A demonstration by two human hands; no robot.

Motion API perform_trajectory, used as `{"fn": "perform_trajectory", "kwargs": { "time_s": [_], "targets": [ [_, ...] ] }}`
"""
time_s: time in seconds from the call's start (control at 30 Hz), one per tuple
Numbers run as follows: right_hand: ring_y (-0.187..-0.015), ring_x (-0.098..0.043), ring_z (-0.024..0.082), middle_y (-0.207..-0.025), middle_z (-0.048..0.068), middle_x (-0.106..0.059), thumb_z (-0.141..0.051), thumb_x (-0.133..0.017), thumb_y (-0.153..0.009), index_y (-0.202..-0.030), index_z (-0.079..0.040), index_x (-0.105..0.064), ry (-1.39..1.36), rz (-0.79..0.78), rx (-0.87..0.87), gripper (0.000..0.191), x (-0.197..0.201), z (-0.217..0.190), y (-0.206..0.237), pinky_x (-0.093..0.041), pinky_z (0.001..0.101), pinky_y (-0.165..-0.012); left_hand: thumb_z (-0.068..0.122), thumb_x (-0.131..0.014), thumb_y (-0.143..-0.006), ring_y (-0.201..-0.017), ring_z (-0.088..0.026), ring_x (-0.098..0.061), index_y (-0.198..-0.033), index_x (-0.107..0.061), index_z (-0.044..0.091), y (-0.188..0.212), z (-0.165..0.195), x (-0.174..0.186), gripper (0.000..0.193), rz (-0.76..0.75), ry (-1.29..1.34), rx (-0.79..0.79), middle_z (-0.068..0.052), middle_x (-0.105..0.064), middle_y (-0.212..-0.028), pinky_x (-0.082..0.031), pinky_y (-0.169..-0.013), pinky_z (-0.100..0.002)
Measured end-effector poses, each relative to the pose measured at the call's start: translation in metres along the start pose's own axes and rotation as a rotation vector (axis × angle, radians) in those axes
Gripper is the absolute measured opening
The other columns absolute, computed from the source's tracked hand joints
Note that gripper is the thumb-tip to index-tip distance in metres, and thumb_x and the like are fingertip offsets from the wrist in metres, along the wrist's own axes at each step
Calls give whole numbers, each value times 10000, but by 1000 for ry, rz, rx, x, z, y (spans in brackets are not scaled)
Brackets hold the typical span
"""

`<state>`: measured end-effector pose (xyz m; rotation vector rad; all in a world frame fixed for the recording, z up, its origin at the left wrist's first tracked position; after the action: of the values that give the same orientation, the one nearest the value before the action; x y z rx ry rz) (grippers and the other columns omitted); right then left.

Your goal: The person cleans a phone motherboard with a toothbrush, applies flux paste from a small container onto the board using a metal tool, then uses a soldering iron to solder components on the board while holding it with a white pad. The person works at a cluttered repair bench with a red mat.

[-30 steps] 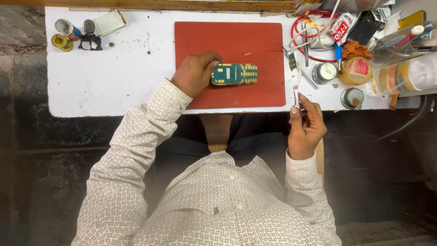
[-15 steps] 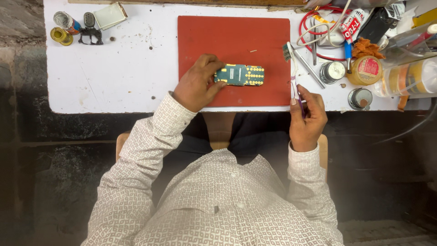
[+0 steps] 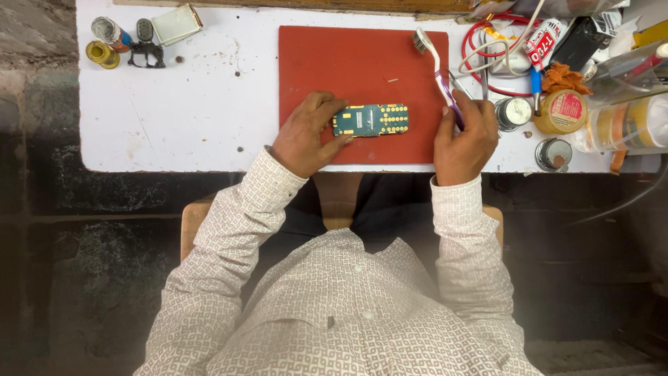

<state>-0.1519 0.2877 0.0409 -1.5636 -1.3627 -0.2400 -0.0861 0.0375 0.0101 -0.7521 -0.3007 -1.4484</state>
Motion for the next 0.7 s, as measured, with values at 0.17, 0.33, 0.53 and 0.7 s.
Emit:
{"fn": "perform_trajectory", "kwargs": {
  "time_s": [0.17, 0.33, 0.53, 0.7],
  "targets": [
    [-946, -607, 329, -1010, 143, -637, -21, -748, -942, -1201, -8, -743, 58, -30, -25, 260, -11, 8, 1, -478, 446, -837, 204, -887, -791, -1164, -328, -613, -1341, -594, -5, 1, 0, -1, 657, 8, -11, -11, -164, -556, -1267, -531, -1013, -409],
    [-1068, -558, 313, -1122, 142, -591, -45, -774, -947, -1227, -5, -734, 58, 10, 34, 286, -11, 9, 5, -467, 442, -928, 216, -899, -782, -1165, -333, -608, -1350, -582, -13, 0, -1, -3, 690, 11, -41, -10, -168, -542, -1277, -526, -1009, -417],
    [-1112, -558, 291, -1179, 126, -582, -51, -782, -954, -1214, -19, -746, 13, 74, 58, 264, -4, 9, 14, -430, 444, -987, 215, -895, -791, -1175, -341, -604, -1368, -574, -7, 1, 0, -4, 697, 20, -50, -7, -174, -537, -1287, -523, -1015, -420],
    [-1134, -558, 292, -1193, 129, -572, -71, -788, -977, -1215, -11, -739, -38, 71, 57, 250, -3, 9, 17, -434, 443, -1012, 217, -870, -811, -1135, -313, -625, -1388, -555, 5, 1, -5, -5, 691, -34, 28, 85, -178, -526, -1317, -556, -969, -386]
  ]
}}
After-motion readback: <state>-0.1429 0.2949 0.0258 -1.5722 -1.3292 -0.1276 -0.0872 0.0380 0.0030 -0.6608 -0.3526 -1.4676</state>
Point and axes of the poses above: each hand's wrist, its own y-axis away from the middle knuckle, its own x-axis out of the back of the hand, z = x × y, the point moved 5 cm from there along -y, towards the middle knuckle
